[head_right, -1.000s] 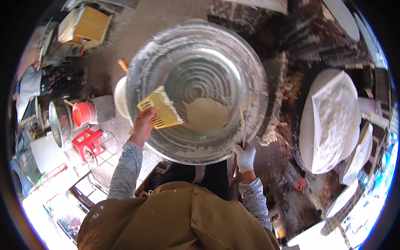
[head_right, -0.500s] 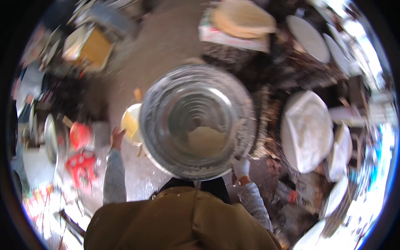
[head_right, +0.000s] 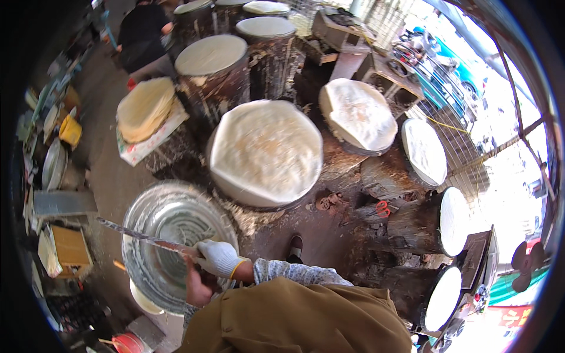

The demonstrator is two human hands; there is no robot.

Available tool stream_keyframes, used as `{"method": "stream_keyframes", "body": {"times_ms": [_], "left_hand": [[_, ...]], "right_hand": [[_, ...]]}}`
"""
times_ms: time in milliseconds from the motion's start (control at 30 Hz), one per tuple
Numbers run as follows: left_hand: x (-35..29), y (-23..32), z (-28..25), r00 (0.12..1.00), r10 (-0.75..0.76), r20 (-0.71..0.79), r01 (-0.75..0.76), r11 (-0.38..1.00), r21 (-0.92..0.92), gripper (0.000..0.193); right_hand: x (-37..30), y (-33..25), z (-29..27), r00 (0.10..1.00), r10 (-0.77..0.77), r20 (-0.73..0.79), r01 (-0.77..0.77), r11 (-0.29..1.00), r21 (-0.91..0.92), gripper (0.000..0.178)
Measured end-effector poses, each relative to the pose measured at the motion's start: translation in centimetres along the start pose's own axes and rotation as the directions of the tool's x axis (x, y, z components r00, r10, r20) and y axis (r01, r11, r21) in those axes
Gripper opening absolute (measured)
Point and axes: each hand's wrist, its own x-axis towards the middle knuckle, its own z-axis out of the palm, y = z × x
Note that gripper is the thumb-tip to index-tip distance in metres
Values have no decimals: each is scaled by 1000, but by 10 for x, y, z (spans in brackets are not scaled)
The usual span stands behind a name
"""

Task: The person ladles batter onto multiple hot griddles and spreads it into thin crepes using a wooden spreader. They flip the crepes, remove finished ones, and stack them while continuing to cook new batches.

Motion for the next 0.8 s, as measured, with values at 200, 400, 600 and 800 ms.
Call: {"method": "stream_keyframes", "body": {"times_ms": [200, 400, 600, 800], "left_hand": [[39, -19, 0, 993, 118, 31, -105, 957, -271, 34], [49, -35, 11, 960, 191, -206, -266, 855, -446, 36], [145, 3, -158, 949, 275, -152, -287, 956, -59, 42], [131, -24, -79, 922, 313, -227, -291, 949, 123, 41]], "right_hand": [[-5, 68, -193, 900, 36, -435, -118, 980, -162, 10], [-34, 220, -405, 623, 389, -679, -606, 789, -104, 24], [-38, 307, -469, 479, 164, -862, -655, 721, -227, 18], [-81, 397, -545, 32, 511, -859, -801, 527, 284, 52]]}}
